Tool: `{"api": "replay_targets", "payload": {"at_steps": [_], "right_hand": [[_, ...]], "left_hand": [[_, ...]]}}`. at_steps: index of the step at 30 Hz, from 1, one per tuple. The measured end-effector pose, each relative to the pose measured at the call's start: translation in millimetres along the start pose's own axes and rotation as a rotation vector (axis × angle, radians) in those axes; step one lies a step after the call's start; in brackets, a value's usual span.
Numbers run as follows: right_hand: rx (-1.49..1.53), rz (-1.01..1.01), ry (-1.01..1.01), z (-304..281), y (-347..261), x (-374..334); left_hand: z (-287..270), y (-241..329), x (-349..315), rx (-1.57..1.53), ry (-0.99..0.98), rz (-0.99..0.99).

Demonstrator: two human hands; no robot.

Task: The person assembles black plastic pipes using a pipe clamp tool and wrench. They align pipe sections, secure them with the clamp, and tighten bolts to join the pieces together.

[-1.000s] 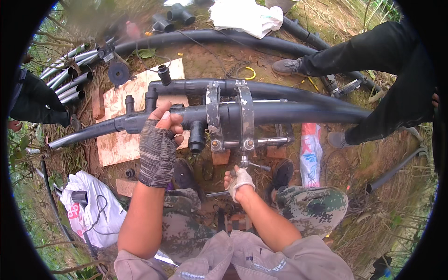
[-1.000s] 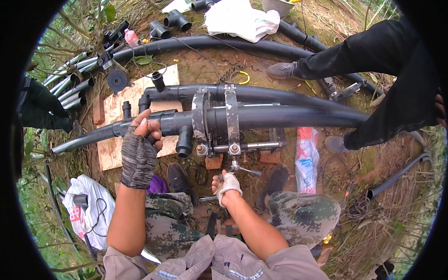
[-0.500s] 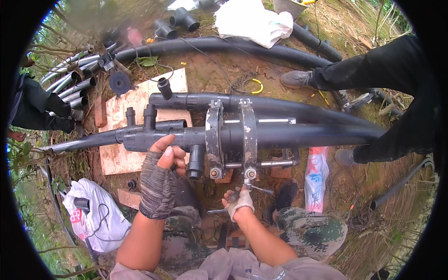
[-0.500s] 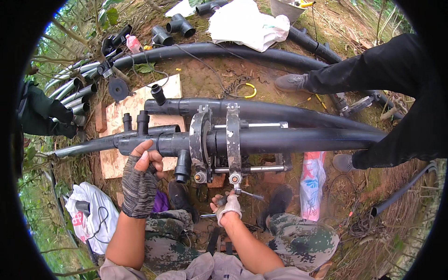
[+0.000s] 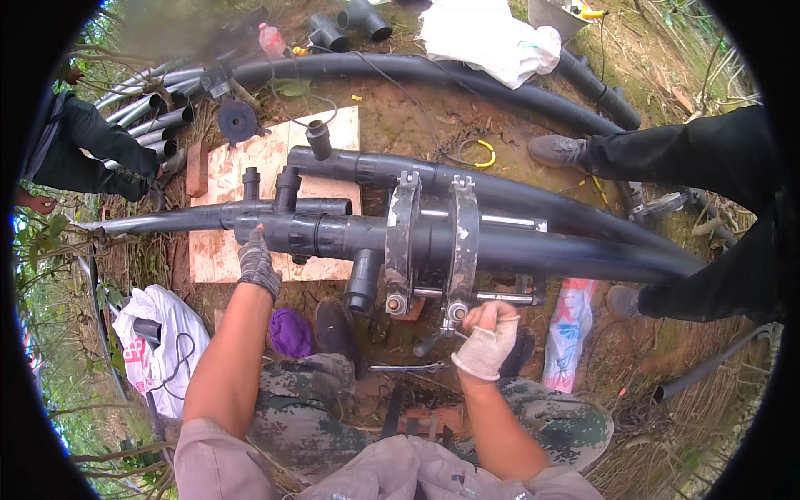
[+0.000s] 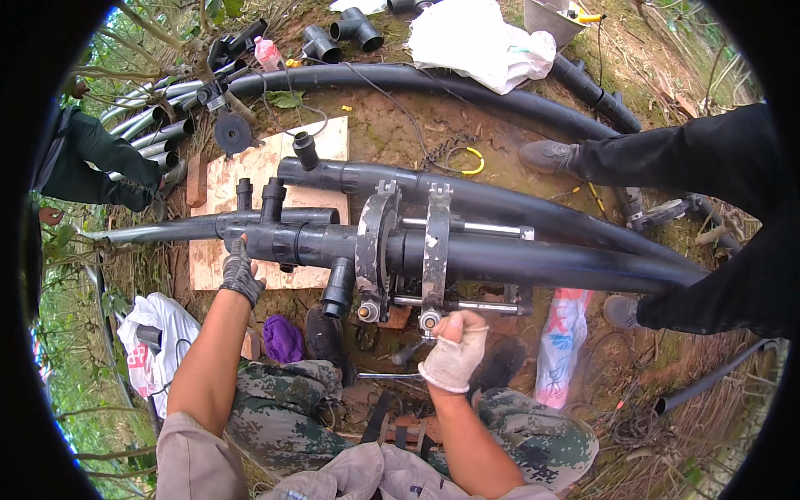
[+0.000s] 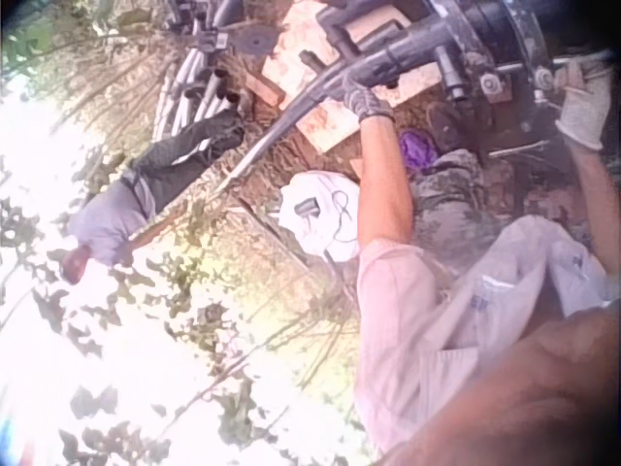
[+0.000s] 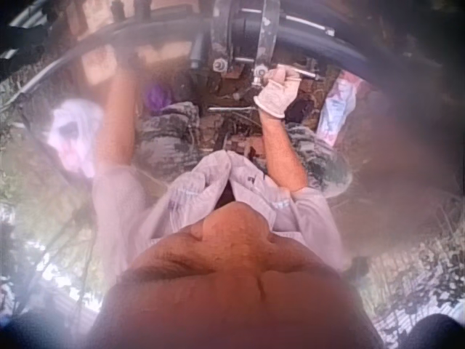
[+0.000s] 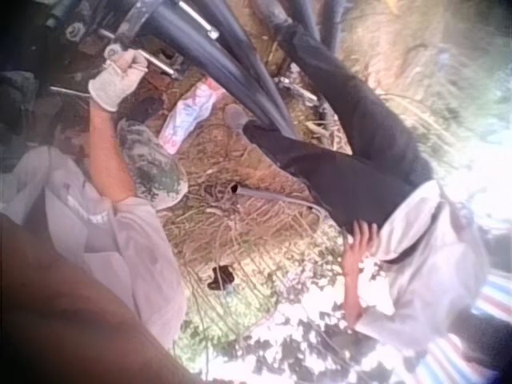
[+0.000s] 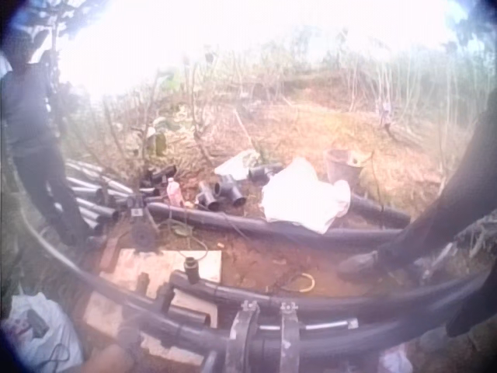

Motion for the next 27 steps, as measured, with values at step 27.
{"api": "replay_targets", "payload": {"at_steps": [27], "right_hand": [[-1.467, -0.276, -0.824, 149, 8, 150]], "left_hand": [[113, -83, 8, -0.657, -0.371, -0.272]]}}
Point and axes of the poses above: each hand's wrist, its own x-axis towards the middle knuckle, its own z-axis out of the palm, y = z × x, the point moved 9 cm from there along x, towards the middle knuckle
